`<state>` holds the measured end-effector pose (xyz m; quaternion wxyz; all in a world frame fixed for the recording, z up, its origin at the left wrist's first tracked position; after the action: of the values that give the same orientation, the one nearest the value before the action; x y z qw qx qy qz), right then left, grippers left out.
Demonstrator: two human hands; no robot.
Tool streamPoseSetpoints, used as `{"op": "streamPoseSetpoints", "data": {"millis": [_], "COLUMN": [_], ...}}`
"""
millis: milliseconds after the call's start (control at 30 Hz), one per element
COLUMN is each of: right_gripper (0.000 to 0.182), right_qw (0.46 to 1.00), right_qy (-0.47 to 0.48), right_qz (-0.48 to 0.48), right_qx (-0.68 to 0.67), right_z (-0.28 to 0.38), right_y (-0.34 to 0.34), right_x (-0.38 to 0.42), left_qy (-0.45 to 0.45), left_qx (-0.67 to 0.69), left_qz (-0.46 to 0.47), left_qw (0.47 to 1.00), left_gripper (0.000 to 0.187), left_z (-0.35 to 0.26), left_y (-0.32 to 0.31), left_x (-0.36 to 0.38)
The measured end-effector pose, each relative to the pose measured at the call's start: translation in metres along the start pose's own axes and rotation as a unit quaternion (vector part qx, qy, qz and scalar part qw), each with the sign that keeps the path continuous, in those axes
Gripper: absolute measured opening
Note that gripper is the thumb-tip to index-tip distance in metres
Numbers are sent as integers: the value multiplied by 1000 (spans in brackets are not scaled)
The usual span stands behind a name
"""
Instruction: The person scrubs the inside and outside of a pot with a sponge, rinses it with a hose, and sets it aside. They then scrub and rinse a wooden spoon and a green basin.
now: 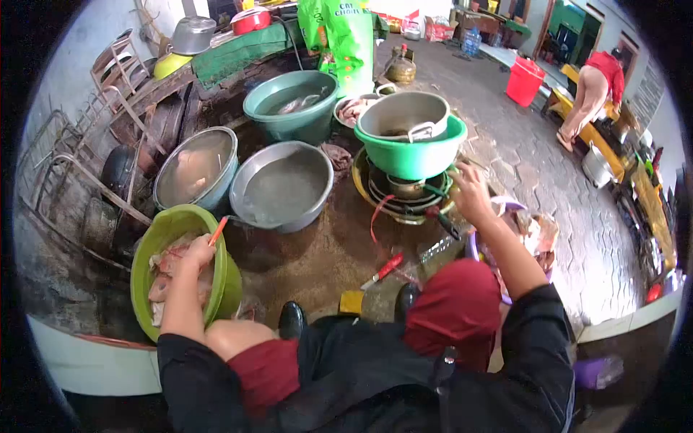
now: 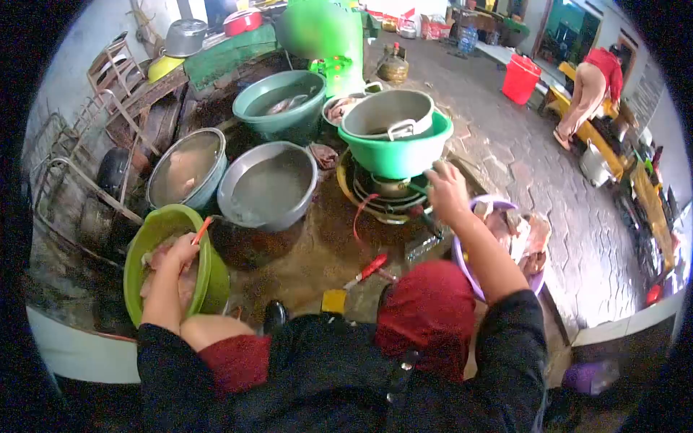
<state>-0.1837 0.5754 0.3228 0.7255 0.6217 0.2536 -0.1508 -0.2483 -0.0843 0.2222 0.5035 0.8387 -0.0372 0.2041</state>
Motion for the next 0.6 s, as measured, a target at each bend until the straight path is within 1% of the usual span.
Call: {"op": "streamPoseSetpoints", "data": {"millis": [33, 67, 100, 133, 167, 200, 233, 267, 300, 333, 367, 400, 433, 467, 567, 600], "right_gripper": [41, 42, 44, 45, 40, 35, 32, 32, 27, 24, 24, 22, 21, 21, 19, 19], "right_qw": [999, 998, 997, 995, 994, 994, 994, 994, 988, 977, 978, 963, 941, 949, 930, 929], "right_qy": [6, 36, 65, 95, 77, 58, 38, 35, -9, -53, -54, -78, -101, -40, 23, 27], "right_qz": [39, 17, 37, 26, 49, 53, 57, 54, 69, 87, 91, 169, 247, 207, 248, 247], "right_qx": [7, -41, 8, 32, 58, 75, 89, 83, 136, 186, 179, 194, 208, 233, 271, 274], "right_z": [11, 13, 16, 20, 21, 22, 20, 18, 7, 2, -1, -4, -9, -18, -15, -14], "right_y": [-16, -63, -86, -105, -124, -138, -154, -166, -185, -197, -204, -204, -212, -228, -233, -235], "right_x": [-35, -86, -113, -135, -157, -174, -185, -192, -197, -199, -204, -206, -206, -209, -206, -208], "left_qy": [-43, -88, -81, -93, -102, -88, -73, -77, -100, -105, -110, -105, -109, -112, -116, -113], "left_qx": [-39, -81, -111, -123, -137, -138, -139, -162, -170, -161, -151, -157, -132, -106, -102, -98], "left_qz": [-57, -112, -109, -115, -122, -119, -116, -118, -125, -123, -119, -114, -112, -109, -121, -122], "left_qw": [997, 987, 985, 981, 978, 979, 981, 977, 972, 974, 975, 975, 979, 982, 981, 981], "left_gripper": [19, 20, 23, 23, 23, 24, 25, 28, 29, 30, 31, 31, 32, 34, 35, 35], "left_z": [22, 24, 17, 19, 24, 29, 23, 14, 24, 9, -6, -11, -16, -16, -7, -7], "left_y": [-2, -3, -3, -8, -10, -14, -16, -17, -24, -21, -21, -21, -20, -19, -19, -17], "left_x": [-20, -44, -37, -40, -41, -42, -37, -29, -35, -23, -9, -4, 0, 2, -5, -6]}}
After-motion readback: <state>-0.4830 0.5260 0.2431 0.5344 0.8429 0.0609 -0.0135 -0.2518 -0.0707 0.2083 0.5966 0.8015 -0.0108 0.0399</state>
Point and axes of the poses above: each hand's wrist, its own x-axis away from the middle knuckle, its own y-axis out of the back of the hand, z = x × y, the point moved 7 cm from there along -x, towards the middle knuckle, and after that the axes turned 3 degrees about -z, right-handed, at the moved point
